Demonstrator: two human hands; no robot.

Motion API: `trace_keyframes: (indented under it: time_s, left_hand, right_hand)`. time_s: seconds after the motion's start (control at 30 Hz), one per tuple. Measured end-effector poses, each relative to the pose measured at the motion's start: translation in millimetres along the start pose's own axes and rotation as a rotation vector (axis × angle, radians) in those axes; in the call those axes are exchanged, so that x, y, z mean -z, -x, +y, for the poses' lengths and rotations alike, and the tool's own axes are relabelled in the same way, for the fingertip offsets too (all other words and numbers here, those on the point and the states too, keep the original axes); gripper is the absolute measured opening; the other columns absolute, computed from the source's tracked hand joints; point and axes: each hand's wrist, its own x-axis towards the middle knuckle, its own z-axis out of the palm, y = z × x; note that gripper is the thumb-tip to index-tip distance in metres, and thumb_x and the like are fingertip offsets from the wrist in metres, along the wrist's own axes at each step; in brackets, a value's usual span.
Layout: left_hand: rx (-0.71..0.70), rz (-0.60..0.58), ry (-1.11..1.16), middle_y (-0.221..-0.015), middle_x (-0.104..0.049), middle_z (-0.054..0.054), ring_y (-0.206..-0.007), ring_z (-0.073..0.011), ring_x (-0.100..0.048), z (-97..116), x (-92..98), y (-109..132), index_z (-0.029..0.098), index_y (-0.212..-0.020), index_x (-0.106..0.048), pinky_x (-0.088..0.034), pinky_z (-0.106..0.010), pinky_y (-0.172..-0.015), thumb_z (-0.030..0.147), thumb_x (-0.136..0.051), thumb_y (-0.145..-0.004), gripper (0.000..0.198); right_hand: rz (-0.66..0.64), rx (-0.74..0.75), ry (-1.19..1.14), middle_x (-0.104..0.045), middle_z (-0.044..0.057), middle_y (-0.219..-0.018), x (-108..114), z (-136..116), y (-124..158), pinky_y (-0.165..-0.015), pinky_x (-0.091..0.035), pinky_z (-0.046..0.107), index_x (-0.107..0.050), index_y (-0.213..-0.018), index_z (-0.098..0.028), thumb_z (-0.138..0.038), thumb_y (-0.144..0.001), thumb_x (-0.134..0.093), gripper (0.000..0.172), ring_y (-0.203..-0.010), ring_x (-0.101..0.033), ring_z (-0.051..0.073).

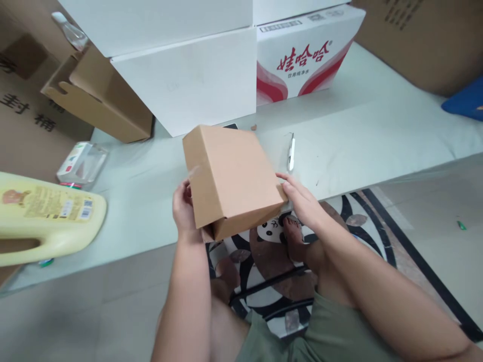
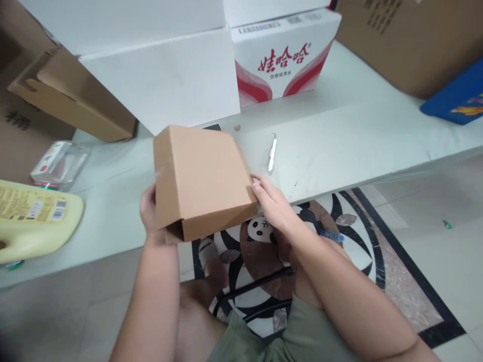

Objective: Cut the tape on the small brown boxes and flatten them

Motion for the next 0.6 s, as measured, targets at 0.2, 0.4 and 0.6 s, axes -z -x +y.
trace_keyframes:
  time_s: [0.2, 0.4, 0.6]
  left_hand:
    - [0.027, -0.034, -0.061, -0.094, -0.077, -0.006, -0.086, -0.0241, -0.071, 10.4, -0.8, 5.8, 0.023, -0.089, -0.075, -0.057, -0.033, -0.068, 0.066, -0.08, -0.065, 0.05]
    - [-0.083, 0.014, -0.156, -0.095, -0.077, -0.004, -0.081, -0.0171, -0.07, 11.3, -0.6, 4.0, 0.022, -0.094, -0.077, -0.057, -0.028, -0.073, 0.039, -0.093, -0.055, 0.045]
    - [-0.085, -0.163, -0.152, -0.1, -0.076, -0.007, -0.09, -0.0242, -0.072, 15.0, 5.7, 7.3, 0.024, -0.105, -0.074, -0.06, -0.036, -0.079, 0.049, -0.087, -0.063, 0.05]
  right_hand:
    - [0.028, 0.138, -0.238, -0.057, 0.014, -0.151, 0.4, 3.3, -0.6, -0.114, -0.05, 0.053, -0.039, -0.147, -0.028, -0.066, -0.089, -0.062, 0.073, -0.138, -0.058, 0.031]
    - [-0.026, 0.109, -0.107, -0.042, 0.015, -0.161, -3.4, 1.4, 2.2, -0.112, -0.052, 0.054, -0.028, -0.155, -0.032, -0.05, -0.082, -0.077, 0.09, -0.136, -0.058, 0.032]
    - [0.089, 0.13, -0.101, -0.046, 0.015, -0.156, -10.5, 3.7, -1.9, -0.103, -0.058, 0.051, -0.036, -0.151, -0.031, -0.043, -0.081, -0.076, 0.082, -0.131, -0.06, 0.032]
